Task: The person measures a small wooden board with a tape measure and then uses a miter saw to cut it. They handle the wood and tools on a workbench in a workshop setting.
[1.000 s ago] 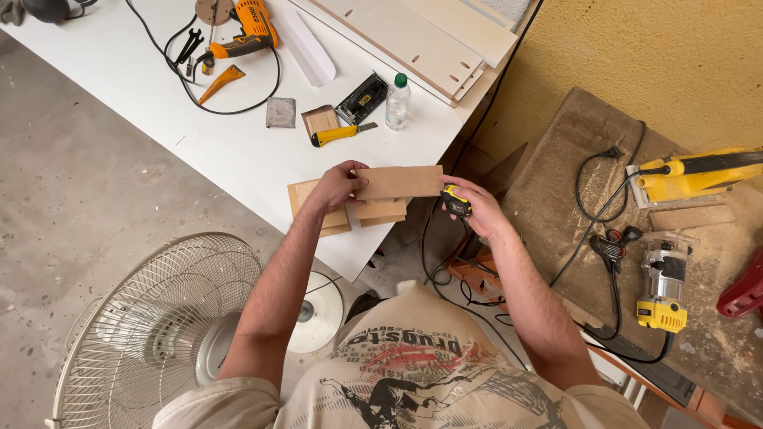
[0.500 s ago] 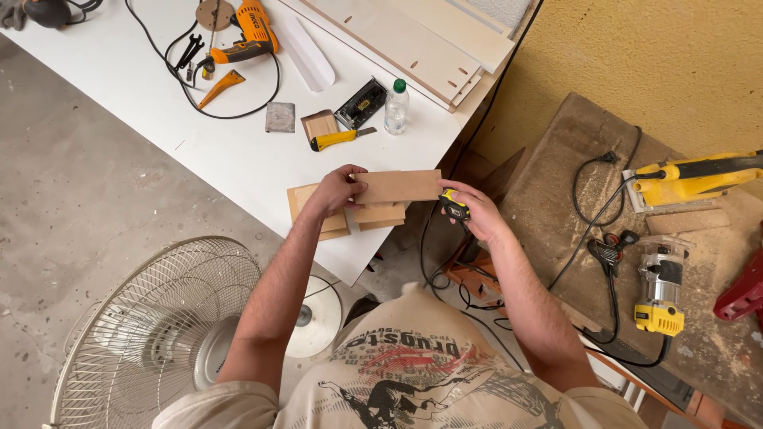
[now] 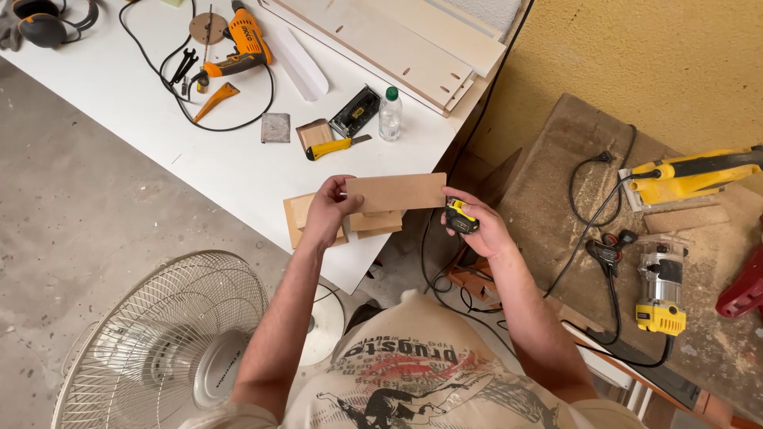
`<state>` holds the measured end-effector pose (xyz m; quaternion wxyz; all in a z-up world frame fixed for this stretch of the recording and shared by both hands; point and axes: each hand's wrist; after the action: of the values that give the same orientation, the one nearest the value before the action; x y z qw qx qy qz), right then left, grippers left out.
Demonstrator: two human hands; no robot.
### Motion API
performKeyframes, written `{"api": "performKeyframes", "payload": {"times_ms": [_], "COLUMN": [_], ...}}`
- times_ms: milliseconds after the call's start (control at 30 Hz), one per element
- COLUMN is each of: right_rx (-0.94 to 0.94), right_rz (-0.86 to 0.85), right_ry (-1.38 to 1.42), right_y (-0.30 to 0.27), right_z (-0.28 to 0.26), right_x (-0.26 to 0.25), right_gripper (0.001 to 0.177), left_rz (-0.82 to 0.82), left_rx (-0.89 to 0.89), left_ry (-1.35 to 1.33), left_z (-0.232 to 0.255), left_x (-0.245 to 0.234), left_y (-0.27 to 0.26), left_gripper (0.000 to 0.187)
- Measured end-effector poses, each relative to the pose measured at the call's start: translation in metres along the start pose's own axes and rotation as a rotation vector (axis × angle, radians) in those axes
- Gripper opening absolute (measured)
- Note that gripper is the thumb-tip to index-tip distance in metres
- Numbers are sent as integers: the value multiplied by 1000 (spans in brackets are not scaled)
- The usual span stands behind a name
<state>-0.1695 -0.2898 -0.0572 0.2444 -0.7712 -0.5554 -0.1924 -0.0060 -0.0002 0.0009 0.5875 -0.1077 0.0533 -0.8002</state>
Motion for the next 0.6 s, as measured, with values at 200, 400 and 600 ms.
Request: {"api": "performKeyframes", "payload": {"times_ms": [200,400,600], "right_rx": [-3,-54,-285], "right_rz": [9,147,425], "right_ry": [88,111,199], "right_y": [-13,-62,-142], "right_z": [0,5,19], "right_x": [4,-17,6], "right_gripper": [63,65,60], "left_rz": [-206,-469,-888], "left_rx": [-34,-181,40], "left_ry": [-54,174,841], "left_z": [-41,-44,-55], "left_x": [-4,31,84], "left_y": [-2,-32,-35], "left_gripper": [43,40,45]}}
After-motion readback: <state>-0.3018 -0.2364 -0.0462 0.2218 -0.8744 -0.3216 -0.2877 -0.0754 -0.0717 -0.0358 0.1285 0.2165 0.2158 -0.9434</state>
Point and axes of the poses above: each hand's wrist, its own y-axis towards the middle knuckle, its own x-axis out of the palm, z = x × y, and after that the axes turned 9 degrees about z, right-handed
